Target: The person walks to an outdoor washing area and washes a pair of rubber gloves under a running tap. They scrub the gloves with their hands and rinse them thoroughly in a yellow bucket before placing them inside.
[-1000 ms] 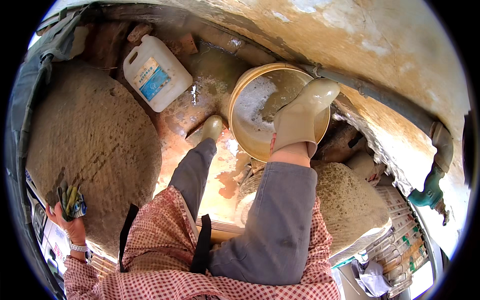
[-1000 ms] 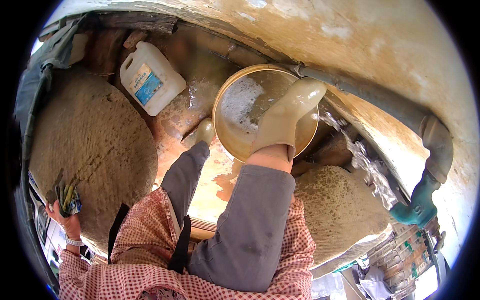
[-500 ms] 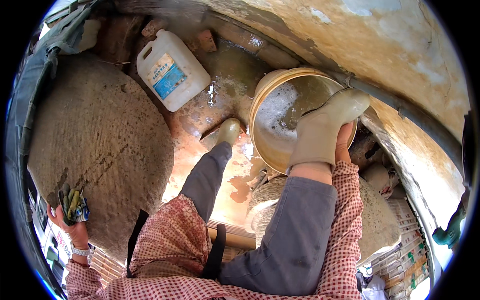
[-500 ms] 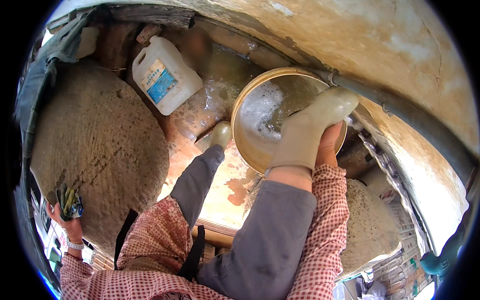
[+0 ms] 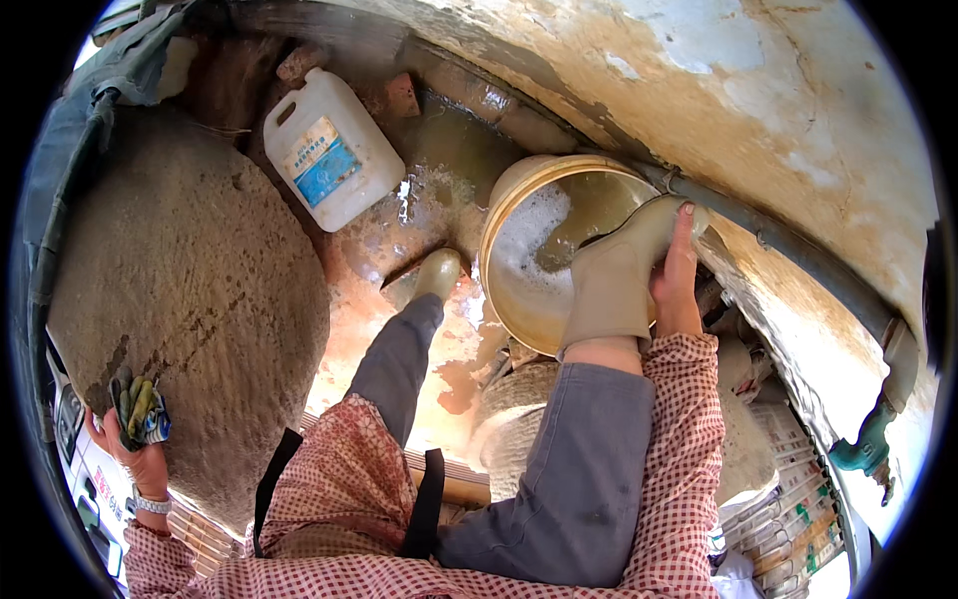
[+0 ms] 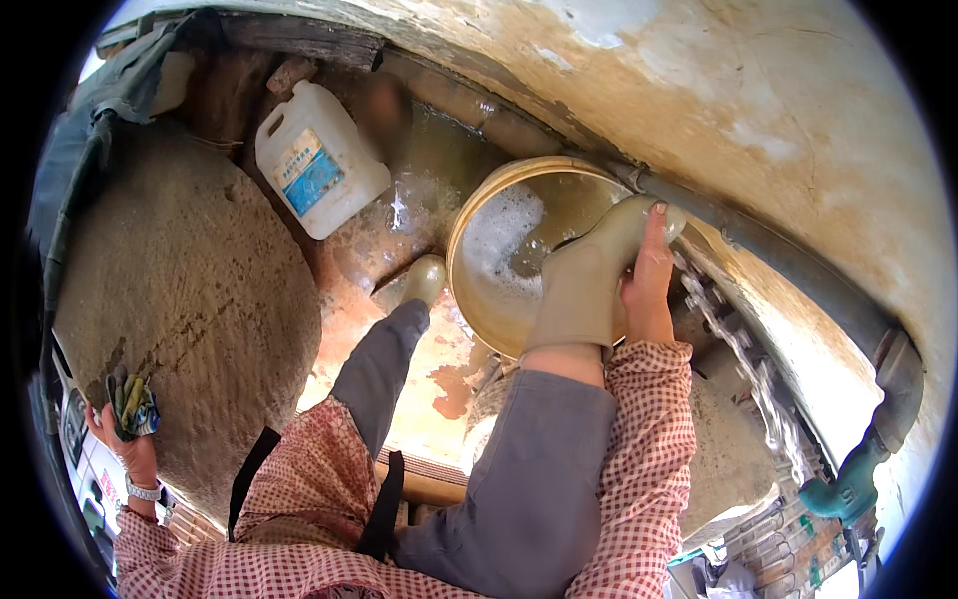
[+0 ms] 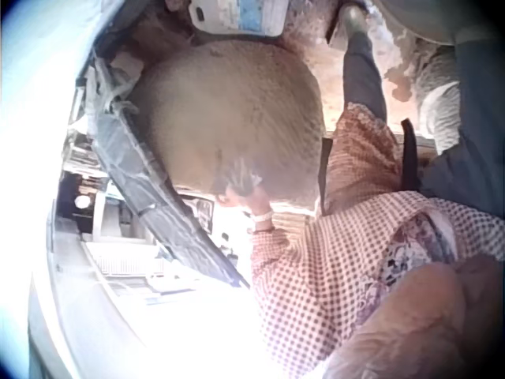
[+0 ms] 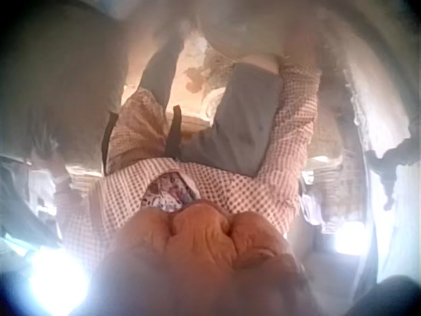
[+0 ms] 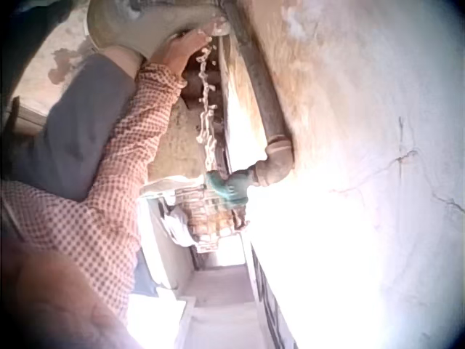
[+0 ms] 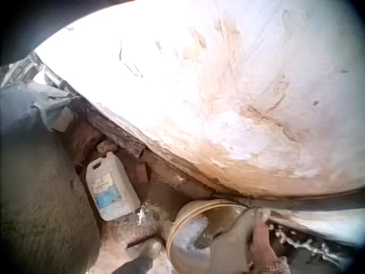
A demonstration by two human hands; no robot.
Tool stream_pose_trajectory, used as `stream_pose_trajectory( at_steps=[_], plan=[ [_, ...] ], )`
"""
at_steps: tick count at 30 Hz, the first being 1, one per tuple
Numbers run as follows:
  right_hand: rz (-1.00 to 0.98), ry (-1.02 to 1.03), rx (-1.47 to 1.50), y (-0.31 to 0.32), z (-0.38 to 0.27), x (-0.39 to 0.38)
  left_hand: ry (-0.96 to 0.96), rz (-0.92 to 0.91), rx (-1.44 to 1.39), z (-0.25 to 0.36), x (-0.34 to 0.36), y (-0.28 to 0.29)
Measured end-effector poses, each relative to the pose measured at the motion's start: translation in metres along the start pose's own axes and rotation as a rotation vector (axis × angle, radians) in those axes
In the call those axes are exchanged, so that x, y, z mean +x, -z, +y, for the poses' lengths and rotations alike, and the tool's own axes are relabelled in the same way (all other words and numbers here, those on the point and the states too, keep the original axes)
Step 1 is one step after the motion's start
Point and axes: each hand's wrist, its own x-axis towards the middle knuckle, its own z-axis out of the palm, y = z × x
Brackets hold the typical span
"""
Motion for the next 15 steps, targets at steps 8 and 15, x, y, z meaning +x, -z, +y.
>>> stream_pose_trajectory(
  at_steps=[8,15],
  plan=[
    [-0.303,-0.45,-0.148,-0.008,-0.002,-0.105,-0.308,0.036,0.364,0.037,0.006,0.018],
    [-0.324,-0.265,-0.383,0.03,-0.021,-0.143,-0.361,0.0,0.192,0.052,0.018,0.02]
  ],
)
